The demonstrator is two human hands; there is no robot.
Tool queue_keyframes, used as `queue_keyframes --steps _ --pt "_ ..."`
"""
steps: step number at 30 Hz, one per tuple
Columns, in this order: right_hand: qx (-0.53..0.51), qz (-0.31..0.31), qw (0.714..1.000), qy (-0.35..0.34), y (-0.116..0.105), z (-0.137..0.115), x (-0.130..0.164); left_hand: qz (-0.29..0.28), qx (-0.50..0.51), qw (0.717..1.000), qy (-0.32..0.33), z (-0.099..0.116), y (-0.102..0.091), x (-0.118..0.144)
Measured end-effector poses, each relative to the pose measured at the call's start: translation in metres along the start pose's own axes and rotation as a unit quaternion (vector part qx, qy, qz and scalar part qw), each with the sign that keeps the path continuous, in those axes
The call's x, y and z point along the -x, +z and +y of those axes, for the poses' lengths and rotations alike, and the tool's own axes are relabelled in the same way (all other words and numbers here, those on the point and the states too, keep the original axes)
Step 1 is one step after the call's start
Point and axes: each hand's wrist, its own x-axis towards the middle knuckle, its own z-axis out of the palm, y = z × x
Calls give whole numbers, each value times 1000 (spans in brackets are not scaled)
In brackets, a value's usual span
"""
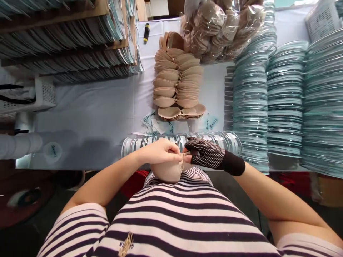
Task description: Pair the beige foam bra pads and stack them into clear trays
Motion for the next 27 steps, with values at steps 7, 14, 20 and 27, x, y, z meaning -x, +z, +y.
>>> queue_keyframes --steps 7,14,20,27 --pt "-153 -34 982 108 1 -5 1 33 67 997 -9 -6 -1 9" --pt "-162 3 982 99 6 -6 0 92 59 994 -11 -1 9 10" --pt "-160 3 984 73 12 -2 4 59 105 993 0 -7 11 12" --pt "-210 -9 974 84 13 -4 8 57 110 991 53 -9 16 14"
